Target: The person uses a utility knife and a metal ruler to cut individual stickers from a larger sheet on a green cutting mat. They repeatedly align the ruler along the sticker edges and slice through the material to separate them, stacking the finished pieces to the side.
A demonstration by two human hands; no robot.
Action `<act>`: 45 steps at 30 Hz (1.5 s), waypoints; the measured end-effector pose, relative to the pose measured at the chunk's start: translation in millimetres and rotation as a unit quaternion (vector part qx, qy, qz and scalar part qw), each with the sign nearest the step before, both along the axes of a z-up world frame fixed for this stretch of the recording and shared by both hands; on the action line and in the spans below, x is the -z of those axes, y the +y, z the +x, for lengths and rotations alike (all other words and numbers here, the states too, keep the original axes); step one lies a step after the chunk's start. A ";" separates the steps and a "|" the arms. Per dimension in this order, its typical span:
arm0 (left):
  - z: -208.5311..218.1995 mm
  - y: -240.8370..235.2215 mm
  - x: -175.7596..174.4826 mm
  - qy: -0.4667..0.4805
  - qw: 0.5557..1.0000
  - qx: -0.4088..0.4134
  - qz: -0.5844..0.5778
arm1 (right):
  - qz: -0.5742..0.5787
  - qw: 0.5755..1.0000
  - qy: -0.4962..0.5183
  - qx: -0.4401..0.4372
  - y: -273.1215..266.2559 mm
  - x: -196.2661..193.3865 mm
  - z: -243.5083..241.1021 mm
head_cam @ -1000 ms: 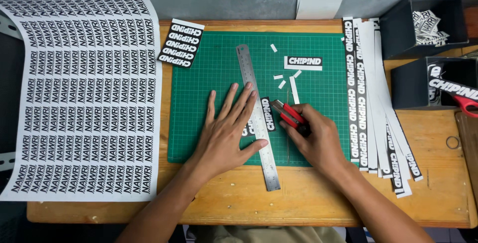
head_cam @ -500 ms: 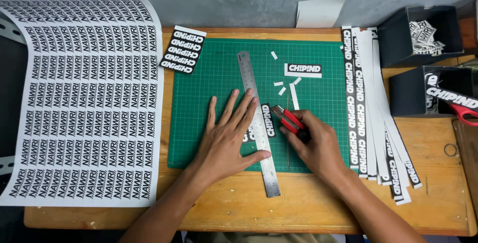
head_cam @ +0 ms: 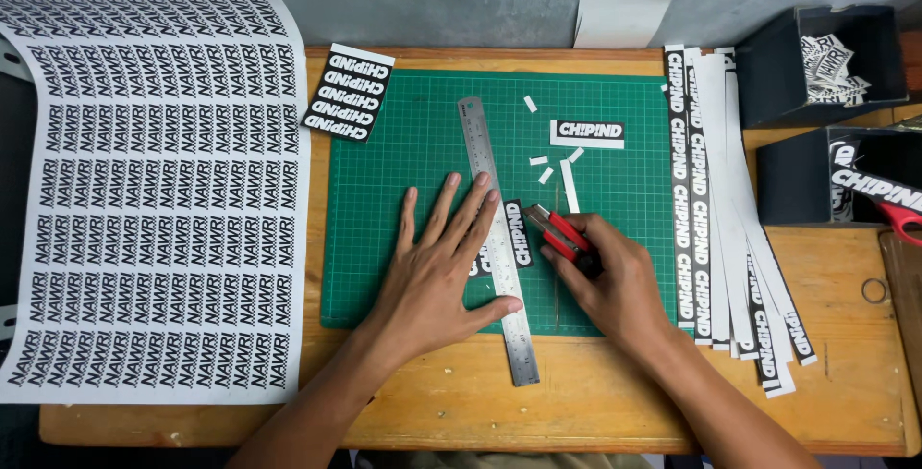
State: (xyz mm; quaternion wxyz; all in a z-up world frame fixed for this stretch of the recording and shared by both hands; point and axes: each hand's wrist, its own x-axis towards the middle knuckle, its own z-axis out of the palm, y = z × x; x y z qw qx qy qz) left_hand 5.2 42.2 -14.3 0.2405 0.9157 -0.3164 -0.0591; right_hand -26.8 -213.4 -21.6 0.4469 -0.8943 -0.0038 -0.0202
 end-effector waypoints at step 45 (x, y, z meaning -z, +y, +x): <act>-26.0 -16.2 2.0 -0.089 0.996 0.004 -0.002 | 0.230 0.960 0.150 0.058 -8.6 -7.4 20.8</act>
